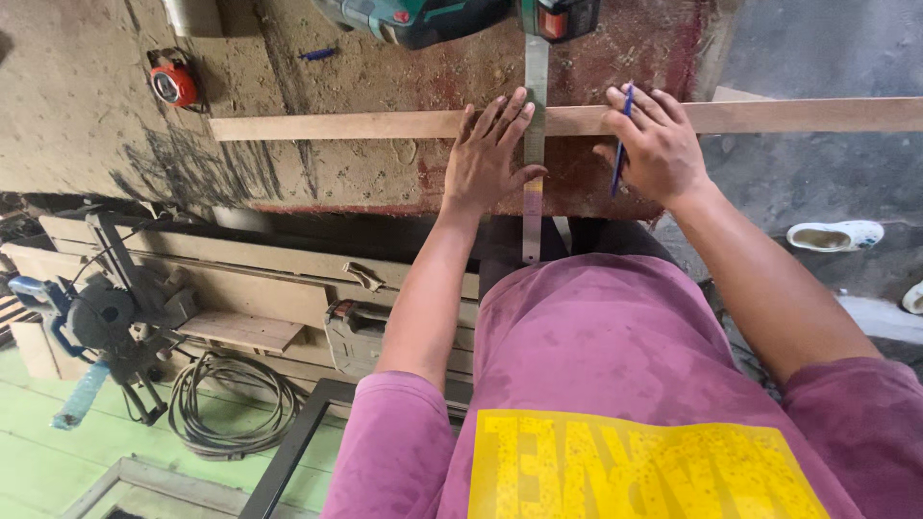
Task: The person measures a long wooden plank with a tape measure and marks it with a pencil. They then use a metal ruler to draw straight lines across the plank at the marked points.
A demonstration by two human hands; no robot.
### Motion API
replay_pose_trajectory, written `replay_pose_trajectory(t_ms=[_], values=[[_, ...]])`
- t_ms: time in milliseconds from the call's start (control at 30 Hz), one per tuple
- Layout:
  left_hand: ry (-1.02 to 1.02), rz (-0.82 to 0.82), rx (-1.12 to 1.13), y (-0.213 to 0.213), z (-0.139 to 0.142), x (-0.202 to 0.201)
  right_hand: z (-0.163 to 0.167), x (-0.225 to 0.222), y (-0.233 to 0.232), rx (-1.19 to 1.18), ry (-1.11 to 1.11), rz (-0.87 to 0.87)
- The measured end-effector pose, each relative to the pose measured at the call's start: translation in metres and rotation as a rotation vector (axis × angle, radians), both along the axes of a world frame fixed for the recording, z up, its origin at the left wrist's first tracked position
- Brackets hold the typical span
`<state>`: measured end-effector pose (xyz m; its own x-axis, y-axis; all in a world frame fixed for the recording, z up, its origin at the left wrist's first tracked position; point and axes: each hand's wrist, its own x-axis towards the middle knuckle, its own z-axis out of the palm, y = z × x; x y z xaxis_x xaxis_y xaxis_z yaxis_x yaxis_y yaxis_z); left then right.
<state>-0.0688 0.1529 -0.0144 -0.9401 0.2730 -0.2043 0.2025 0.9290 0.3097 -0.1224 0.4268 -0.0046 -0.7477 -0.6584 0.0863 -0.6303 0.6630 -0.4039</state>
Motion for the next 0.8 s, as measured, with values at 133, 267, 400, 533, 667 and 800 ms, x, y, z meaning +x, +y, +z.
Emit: replay_pose_trajectory(t_ms=[133,267,400,533,667,800], values=[[-0.003,0.006,-0.009,0.002,-0.001,-0.001,-0.008,0.002,-0.001,-0.048,0.002,-0.04],[0.009,0.007,-0.025,0.004,-0.001,0.0,-0.016,0.005,0.002,-0.083,0.01,-0.066],[-0.018,0.009,-0.037,0.006,-0.001,-0.001,-0.019,0.007,0.002,-0.09,-0.002,-0.088],[-0.014,0.01,-0.035,0.004,-0.001,0.0,-0.018,0.007,-0.001,-0.103,0.012,-0.087],[0.03,0.0,-0.012,0.002,-0.002,0.0,-0.015,0.006,-0.007,-0.102,0.03,-0.098],[0.039,0.004,-0.001,0.0,-0.003,0.0,-0.011,0.006,-0.015,-0.106,0.017,-0.109]])
